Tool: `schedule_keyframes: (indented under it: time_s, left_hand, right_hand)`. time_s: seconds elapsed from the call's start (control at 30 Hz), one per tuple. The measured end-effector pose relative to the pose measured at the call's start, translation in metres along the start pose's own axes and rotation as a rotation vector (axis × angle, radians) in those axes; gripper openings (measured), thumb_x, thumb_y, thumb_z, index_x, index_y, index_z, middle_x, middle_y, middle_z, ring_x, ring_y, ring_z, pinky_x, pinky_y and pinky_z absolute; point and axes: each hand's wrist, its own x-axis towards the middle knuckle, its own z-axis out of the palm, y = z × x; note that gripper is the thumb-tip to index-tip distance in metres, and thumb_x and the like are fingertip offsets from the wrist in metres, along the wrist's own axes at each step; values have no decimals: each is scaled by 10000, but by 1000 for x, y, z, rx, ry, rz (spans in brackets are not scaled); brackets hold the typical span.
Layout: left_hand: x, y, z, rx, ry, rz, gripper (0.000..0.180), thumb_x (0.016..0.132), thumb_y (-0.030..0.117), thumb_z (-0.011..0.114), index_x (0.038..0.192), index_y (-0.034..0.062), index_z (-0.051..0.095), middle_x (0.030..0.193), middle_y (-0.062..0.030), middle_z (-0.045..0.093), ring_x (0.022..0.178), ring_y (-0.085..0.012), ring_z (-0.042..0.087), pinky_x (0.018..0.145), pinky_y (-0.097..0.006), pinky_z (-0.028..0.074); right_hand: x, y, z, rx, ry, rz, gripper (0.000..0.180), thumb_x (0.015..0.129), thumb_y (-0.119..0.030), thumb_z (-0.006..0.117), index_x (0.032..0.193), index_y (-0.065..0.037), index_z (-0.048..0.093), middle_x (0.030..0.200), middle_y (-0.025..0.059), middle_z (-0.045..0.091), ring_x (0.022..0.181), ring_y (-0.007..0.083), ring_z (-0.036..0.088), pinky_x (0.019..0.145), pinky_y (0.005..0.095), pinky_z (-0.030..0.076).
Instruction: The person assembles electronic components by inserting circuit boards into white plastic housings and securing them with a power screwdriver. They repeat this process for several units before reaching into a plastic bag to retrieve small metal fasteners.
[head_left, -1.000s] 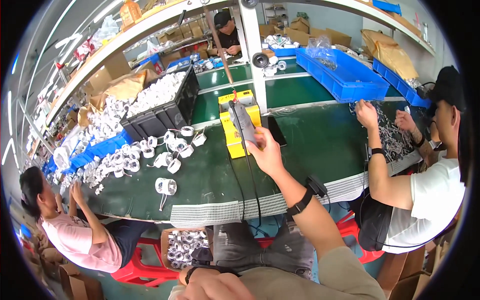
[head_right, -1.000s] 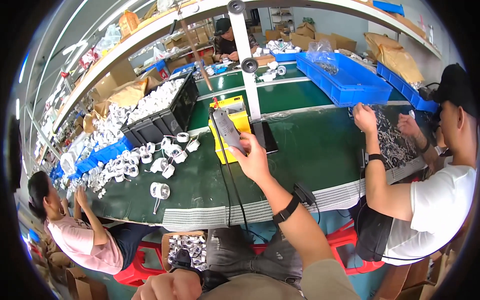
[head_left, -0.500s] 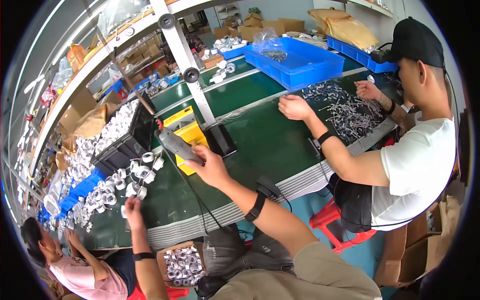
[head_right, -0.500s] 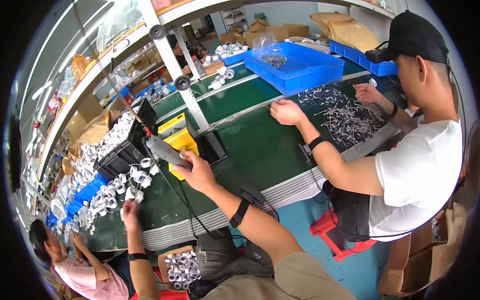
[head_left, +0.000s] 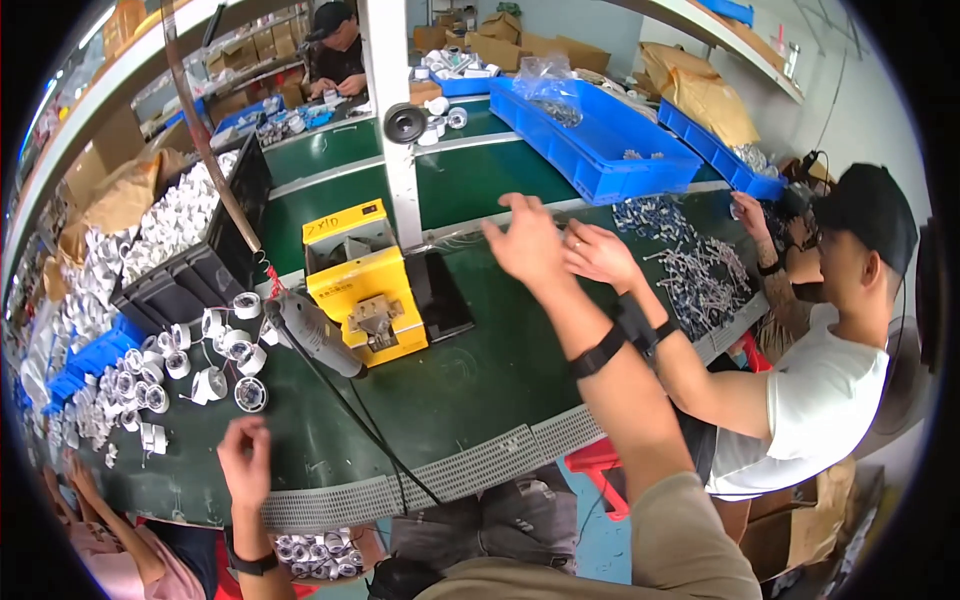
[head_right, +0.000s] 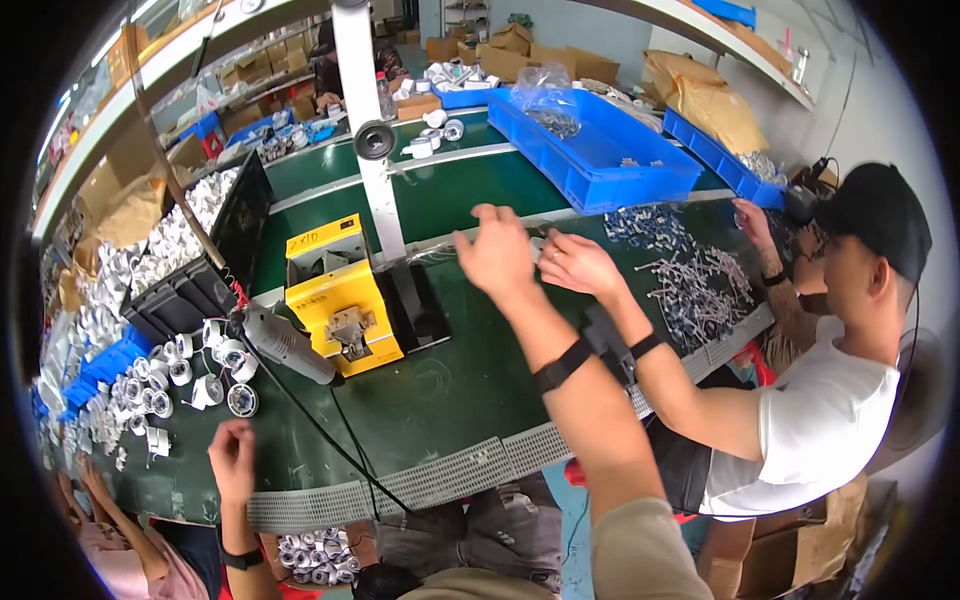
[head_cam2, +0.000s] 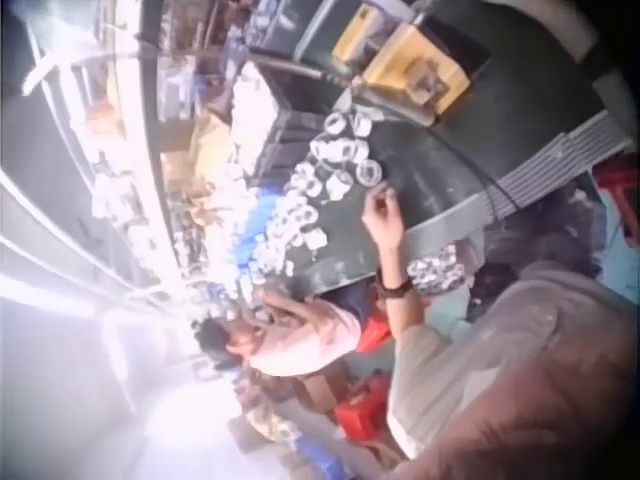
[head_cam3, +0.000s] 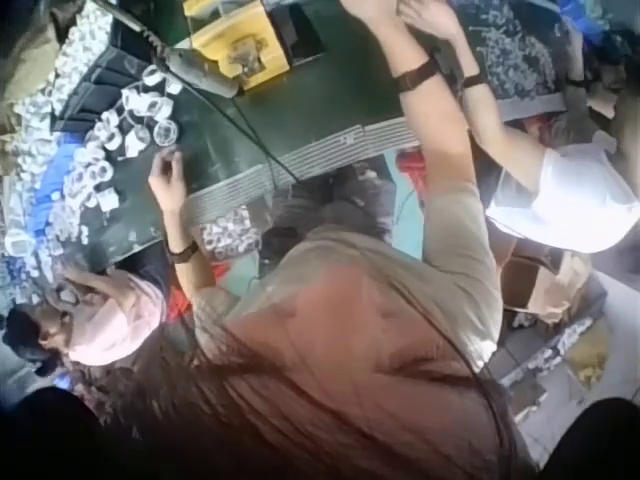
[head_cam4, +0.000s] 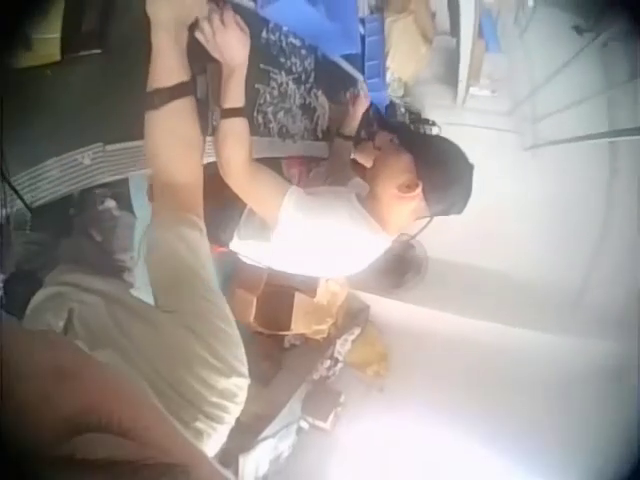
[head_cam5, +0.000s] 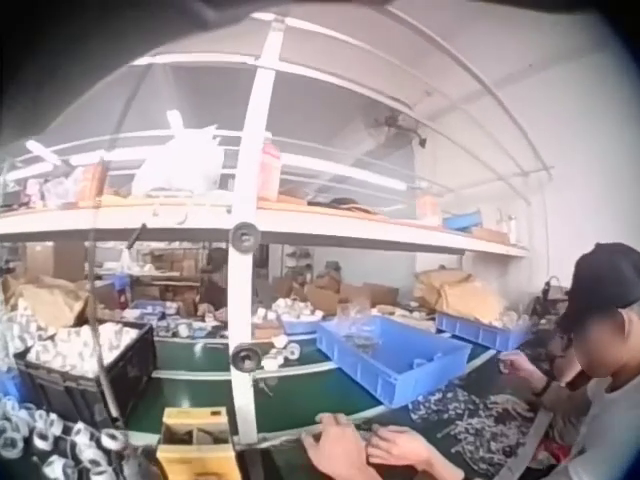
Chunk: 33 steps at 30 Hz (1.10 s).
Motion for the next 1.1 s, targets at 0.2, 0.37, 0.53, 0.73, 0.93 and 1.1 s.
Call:
schedule_keyframes:
  time_s: [0.2, 0.37, 0.53, 0.73, 0.93, 1.1]
  left_hand:
    - [6, 66, 4, 167, -809, 232, 217, 746, 85, 708, 945, 14, 660, 789, -138, 628, 670, -252, 645, 608, -340, 512]
    - [18, 64, 21, 121, -864, 293, 220, 751, 99, 714, 952, 27, 662, 794, -129, 630, 703, -254, 658, 623, -338, 521]
    - [28, 80, 41, -32, -824, 308, 205, 753, 46, 700, 947, 10, 644, 817, -119, 621, 715, -242, 650, 646, -327, 517]
    - [17, 94, 100, -115, -469, 388, 706, 722, 145, 759, 1316, 27, 396, 1224, -195, 474, 1041, -385, 557, 834, -418, 506]
    - [11, 83, 115, -105, -225, 562, 646, 693, 92, 768, 1260, 47, 463, 1232, -171, 462, 1021, -377, 559, 828, -416, 506]
    - [11, 77, 112, -106, -213, 552, 587, 643, 109, 812, 1159, 41, 539, 1124, -130, 525, 957, -296, 579, 783, -353, 510]
  right_hand:
    - [40, 52, 4, -857, -775, 261, 709, 732, -427, 708, 1300, -56, 503, 1280, 151, 563, 1185, 282, 546, 1036, 425, 363]
    - [56, 79, 19, -1055, -1129, 181, 517, 714, -418, 723, 1111, -93, 658, 1146, 111, 650, 1087, 271, 611, 871, 434, 489]
    - [6, 10, -16, -418, -732, -5, 548, 724, -306, 732, 1213, -142, 547, 1078, 163, 611, 1030, 366, 593, 865, 439, 489]
    - [-96, -107, -56, 677, -807, -34, 672, 678, -35, 778, 1281, -56, 482, 1038, 66, 610, 814, 114, 591, 683, 250, 496]
    - [-135, -121, -34, 911, -808, 44, 869, 699, -65, 781, 1419, -80, 295, 1127, 123, 590, 916, 146, 581, 776, 288, 485]
    - [-130, -93, -25, 1441, -1027, 582, 674, 871, -173, 662, 1421, -46, 293, 1088, 102, 595, 964, 171, 580, 783, 308, 475]
